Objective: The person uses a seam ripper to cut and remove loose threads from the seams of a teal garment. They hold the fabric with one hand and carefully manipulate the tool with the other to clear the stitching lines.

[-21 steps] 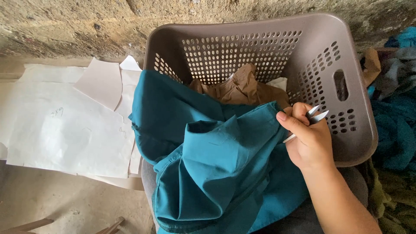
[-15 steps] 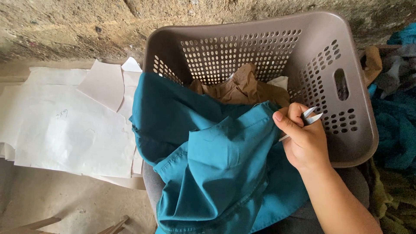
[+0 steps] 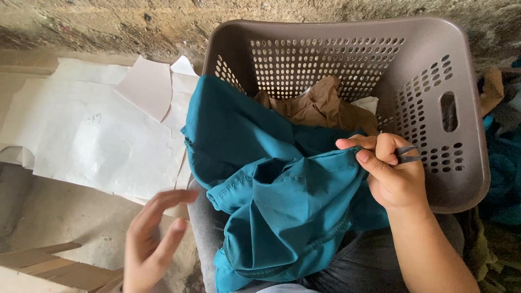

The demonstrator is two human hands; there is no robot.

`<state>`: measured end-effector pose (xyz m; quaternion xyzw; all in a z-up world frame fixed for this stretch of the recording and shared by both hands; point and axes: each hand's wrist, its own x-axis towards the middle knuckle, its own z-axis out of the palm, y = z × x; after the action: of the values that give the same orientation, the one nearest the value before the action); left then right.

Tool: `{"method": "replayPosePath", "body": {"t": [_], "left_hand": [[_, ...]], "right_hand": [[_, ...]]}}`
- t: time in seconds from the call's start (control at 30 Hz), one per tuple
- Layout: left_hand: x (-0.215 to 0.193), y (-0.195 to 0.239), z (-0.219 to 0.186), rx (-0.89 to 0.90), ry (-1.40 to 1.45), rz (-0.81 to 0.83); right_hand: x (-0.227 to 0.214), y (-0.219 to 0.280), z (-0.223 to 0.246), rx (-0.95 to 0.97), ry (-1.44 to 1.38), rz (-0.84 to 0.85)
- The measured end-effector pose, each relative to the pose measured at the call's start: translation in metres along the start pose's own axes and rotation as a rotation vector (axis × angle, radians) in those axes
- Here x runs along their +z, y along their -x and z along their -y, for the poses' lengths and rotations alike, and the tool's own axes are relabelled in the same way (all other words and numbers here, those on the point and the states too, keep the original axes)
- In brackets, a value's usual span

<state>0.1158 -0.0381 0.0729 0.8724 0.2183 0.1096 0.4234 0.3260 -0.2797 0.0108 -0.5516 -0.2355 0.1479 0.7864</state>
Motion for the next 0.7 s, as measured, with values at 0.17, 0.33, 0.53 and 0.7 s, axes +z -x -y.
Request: {"method": "replayPosePath", "body": {"t": [0.17, 0.33, 0.53, 0.7], "left_hand": [[0.056, -0.072, -0.054, 0.575, 0.171, 0.169], [0.099, -0.098, -0.021, 0.580, 0.296, 0.270], [0.105, -0.126, 0.022, 0.468, 0.485, 0.204], [0.093, -0.153, 0.010, 0.495, 0.240, 0.159]], "right_hand": [[0.009, 0.002, 0.002, -0.036, 0.059, -0.070], [-0.009, -0.002, -0.001, -0.073, 0.122, -0.324], [-0.010, -0.016, -0.007, -0.004, 0.133, -0.242], [-0.014, -0.057, -0.020, -0.014, 0.171, -0.241]]}}
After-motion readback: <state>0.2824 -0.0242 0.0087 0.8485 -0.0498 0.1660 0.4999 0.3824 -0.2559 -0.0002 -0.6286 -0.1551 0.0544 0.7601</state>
